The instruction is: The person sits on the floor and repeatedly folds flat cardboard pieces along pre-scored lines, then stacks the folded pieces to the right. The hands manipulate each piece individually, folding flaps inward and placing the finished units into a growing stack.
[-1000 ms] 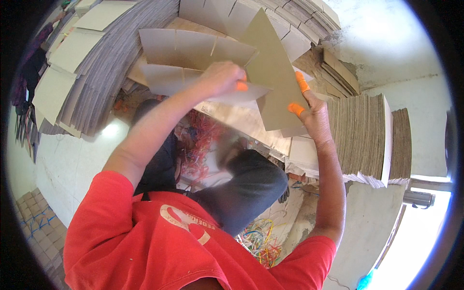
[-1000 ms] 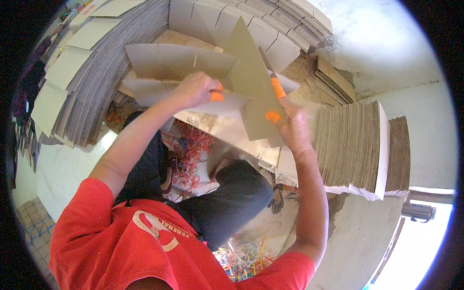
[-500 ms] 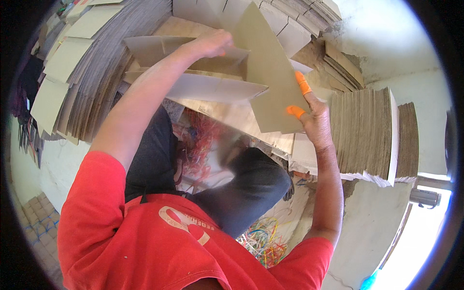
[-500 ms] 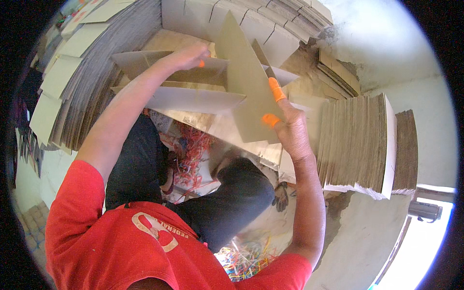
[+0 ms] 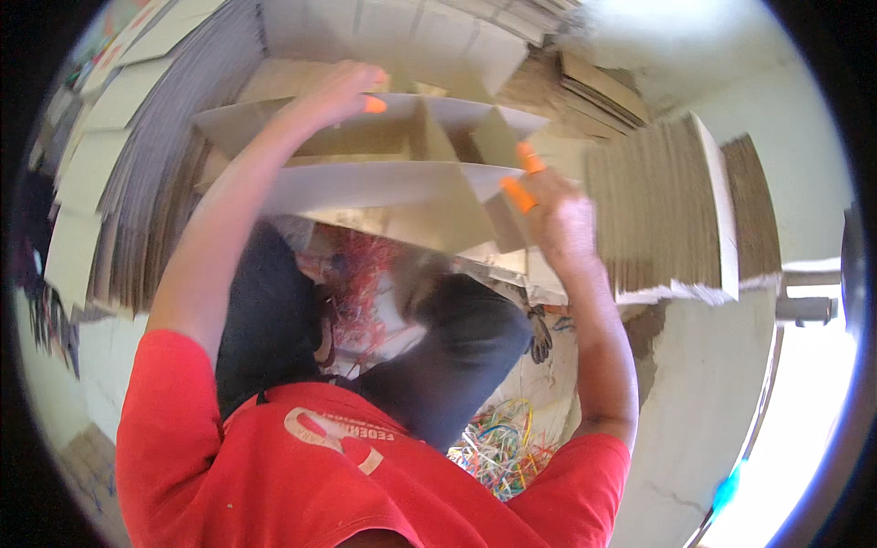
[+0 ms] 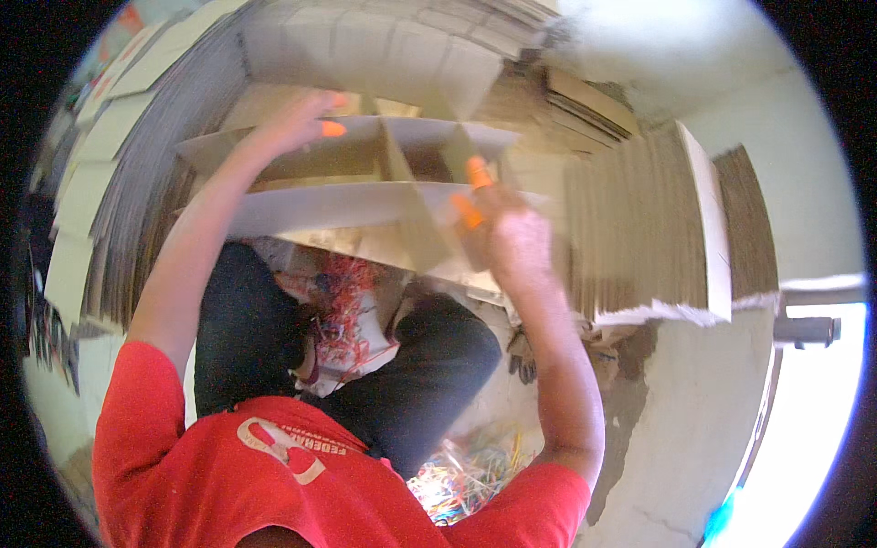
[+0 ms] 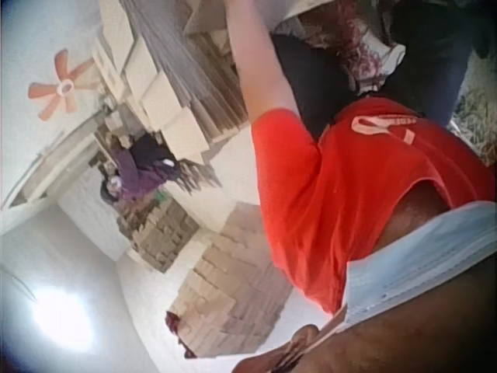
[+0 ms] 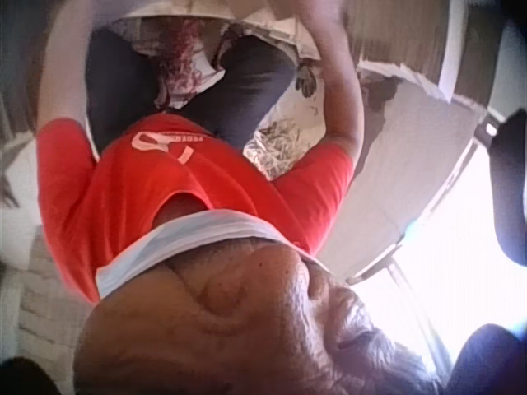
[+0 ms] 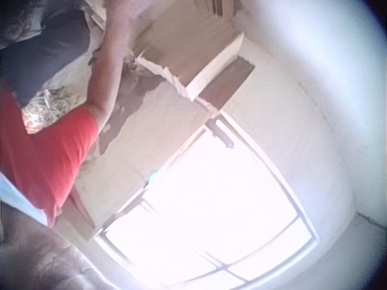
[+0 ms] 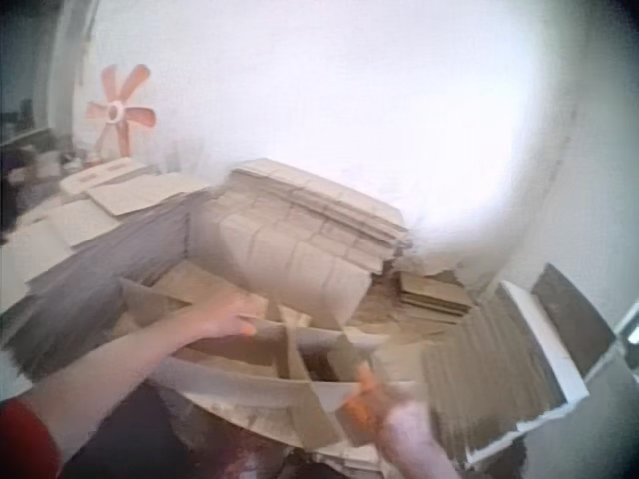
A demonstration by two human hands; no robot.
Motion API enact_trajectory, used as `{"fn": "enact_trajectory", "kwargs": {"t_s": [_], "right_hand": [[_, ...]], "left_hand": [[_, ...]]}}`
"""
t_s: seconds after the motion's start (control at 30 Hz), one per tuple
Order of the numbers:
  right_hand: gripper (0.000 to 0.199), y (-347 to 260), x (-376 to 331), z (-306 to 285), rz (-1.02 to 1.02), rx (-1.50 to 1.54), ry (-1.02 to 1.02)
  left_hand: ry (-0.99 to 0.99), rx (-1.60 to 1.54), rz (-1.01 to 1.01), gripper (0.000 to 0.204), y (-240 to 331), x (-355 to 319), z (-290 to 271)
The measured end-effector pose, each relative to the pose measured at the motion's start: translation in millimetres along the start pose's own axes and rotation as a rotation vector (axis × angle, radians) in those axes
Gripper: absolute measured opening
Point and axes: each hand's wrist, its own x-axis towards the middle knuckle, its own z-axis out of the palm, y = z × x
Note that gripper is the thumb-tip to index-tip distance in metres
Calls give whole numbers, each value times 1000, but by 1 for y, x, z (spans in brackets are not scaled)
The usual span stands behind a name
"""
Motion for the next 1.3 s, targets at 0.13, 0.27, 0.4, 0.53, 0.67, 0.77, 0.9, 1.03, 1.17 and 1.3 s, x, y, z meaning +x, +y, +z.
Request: {"fn": "enact_trajectory", "kwargs": {"t_s": [0.13,0.27,0.4,0.53,0.67,0.77,0.9,1.03,1.17,1.3], "right_hand": [[50,76,-13,-99,118,-670,367],[94,152,-51,-163,887,-971,-24],[50,201,-60,-211,1114,-479,-398],[39,238,-90,-204,687,-589,-88],[10,203,-67,-206,741,-855,-108],[8,160,-44,-225,394,-901,201],[26,43,16,-195,300,-258,407],[28,-17,36,-152,300,190,332],[30,-59,59,-100,317,550,209],[29,-79,79,-72,258,555,183]], "left_hand": [[297,113,161,40,5,-52,-18],[310,98,125,39,8,-93,-22],[334,160,60,38,8,-126,-17],[315,174,0,38,2,-141,-17],[354,190,42,36,-13,-148,-11],[362,210,20,37,-2,-153,-13],[398,235,172,41,-14,-156,-2],[246,232,150,40,-4,-143,14],[262,199,123,27,-11,-136,28],[418,113,219,15,-18,-132,38]]}}
